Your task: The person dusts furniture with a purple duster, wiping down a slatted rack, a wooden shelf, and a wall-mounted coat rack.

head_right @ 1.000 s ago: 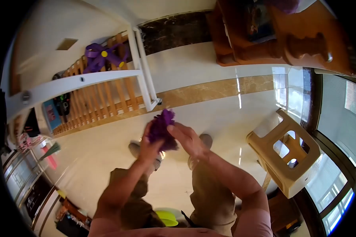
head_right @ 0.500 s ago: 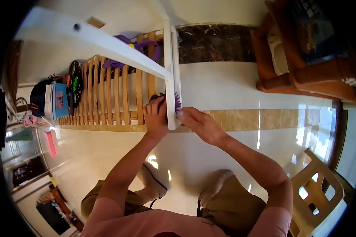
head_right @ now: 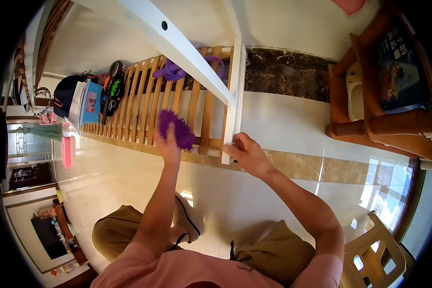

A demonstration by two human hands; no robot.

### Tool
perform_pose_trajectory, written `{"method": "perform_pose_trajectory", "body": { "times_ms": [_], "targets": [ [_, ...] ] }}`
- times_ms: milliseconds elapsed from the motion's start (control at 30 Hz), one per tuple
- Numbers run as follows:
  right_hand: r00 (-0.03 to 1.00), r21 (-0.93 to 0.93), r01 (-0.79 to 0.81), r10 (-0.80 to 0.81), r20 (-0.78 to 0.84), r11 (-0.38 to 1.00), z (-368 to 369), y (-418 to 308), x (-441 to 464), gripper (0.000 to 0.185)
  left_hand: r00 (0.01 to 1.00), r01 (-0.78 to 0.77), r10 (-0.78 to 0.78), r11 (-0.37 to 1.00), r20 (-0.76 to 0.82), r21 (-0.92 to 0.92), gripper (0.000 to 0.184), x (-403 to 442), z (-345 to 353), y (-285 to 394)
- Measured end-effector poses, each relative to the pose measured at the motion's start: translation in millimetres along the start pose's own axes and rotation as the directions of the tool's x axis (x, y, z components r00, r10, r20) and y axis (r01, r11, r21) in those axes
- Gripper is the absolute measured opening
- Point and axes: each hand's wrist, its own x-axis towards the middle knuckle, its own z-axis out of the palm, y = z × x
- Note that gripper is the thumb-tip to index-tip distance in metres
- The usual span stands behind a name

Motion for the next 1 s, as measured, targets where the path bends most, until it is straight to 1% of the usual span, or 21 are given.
{"method": "perform_pose_trajectory", "body": {
  "times_ms": [33,67,100,133,167,200,267,333,400,433,467,533,667,700,733,767,800,867,933,967,1000],
  "targets": [
    [1.000,0.039,0.015,-0.016,0.016,0.999,0,-1,0,0.035,0.974,-0.130,0.075,0.957,0.211,0.258,0.045,4,15,-2],
    [1.000,0.035,0.014,-0.015,0.021,0.999,1,-1,0,0.035,0.902,-0.296,0.084,0.834,0.423,0.466,0.052,2,25,-3],
    [1.000,0.037,0.005,-0.006,0.026,0.999,1,-2,0,0.035,0.821,-0.517,0.199,0.657,0.534,0.549,0.057,-12,29,-1],
    [1.000,0.038,-0.002,0.001,0.027,0.999,-1,-3,1,0.034,0.706,-0.698,0.275,0.426,0.653,0.575,0.062,-24,33,1],
    [1.000,0.037,-0.002,0.001,0.027,0.999,-2,-3,2,0.034,0.743,-0.641,0.183,0.469,0.643,0.607,0.062,-24,35,0],
    [1.000,0.034,0.015,-0.016,0.023,0.999,-1,-1,2,0.034,0.742,-0.641,0.177,0.469,0.647,0.607,0.062,-17,38,-2],
    [0.999,0.035,0.024,-0.025,0.026,0.999,3,2,0,0.033,0.690,-0.715,0.270,0.402,0.672,0.572,0.060,14,52,-6],
    [0.999,0.048,0.007,-0.009,0.032,0.999,1,-2,0,0.032,0.690,-0.713,0.295,0.434,0.661,0.551,0.059,38,74,-11],
    [0.999,0.064,0.015,-0.017,0.030,0.998,1,-1,1,0.031,0.740,-0.645,0.229,0.509,0.632,0.570,0.058,46,90,-14],
    [0.999,0.091,0.019,-0.021,0.031,0.996,2,0,0,0.030,0.734,-0.661,0.284,0.512,0.617,0.549,0.056,41,87,-14],
    [0.999,0.090,0.022,-0.026,0.037,0.996,2,-2,-1,0.030,0.736,-0.659,0.286,0.508,0.613,0.554,0.056,36,79,-14],
    [1.000,0.077,0.013,-0.015,0.024,0.997,3,-6,-3,0.029,0.696,-0.708,0.324,0.459,0.641,0.537,0.053,19,54,-10],
    [1.000,0.074,-0.003,0.002,0.021,0.997,4,-8,-4,0.028,0.692,-0.701,0.290,0.492,0.662,0.517,0.047,4,7,-4],
    [1.000,0.075,0.004,-0.005,0.019,0.997,4,-4,-3,0.028,0.814,-0.522,0.223,0.687,0.537,0.505,0.045,9,4,0],
    [1.000,0.075,0.012,-0.014,0.015,0.997,3,-3,-2,0.027,0.903,-0.314,0.120,0.840,0.413,0.443,0.042,14,3,3],
    [1.000,0.074,0.013,-0.014,0.014,0.997,3,-4,-2,0.027,0.929,-0.300,0.192,0.890,0.316,0.342,0.040,23,4,4],
    [1.000,0.084,0.018,-0.019,0.013,0.996,4,-4,-2,0.027,0.929,-0.299,0.191,0.892,0.316,0.340,0.040,33,14,12],
    [1.000,0.087,0.015,-0.016,0.014,0.996,5,-2,-3,0.026,0.834,-0.549,0.458,0.748,0.309,0.373,0.042,52,38,18],
    [0.999,0.088,0.029,-0.030,0.016,0.996,4,-2,-1,0.025,0.792,-0.596,0.367,0.637,0.488,0.489,0.050,64,69,3],
    [0.999,0.079,0.026,-0.028,0.021,0.997,5,-2,-2,0.025,0.801,-0.567,0.262,0.621,0.538,0.541,0.055,65,82,-17],
    [1.000,0.073,0.025,-0.026,0.010,0.997,6,-4,-2,0.025,0.805,-0.562,0.263,0.625,0.533,0.541,0.055,63,85,-17]
  ]
}}
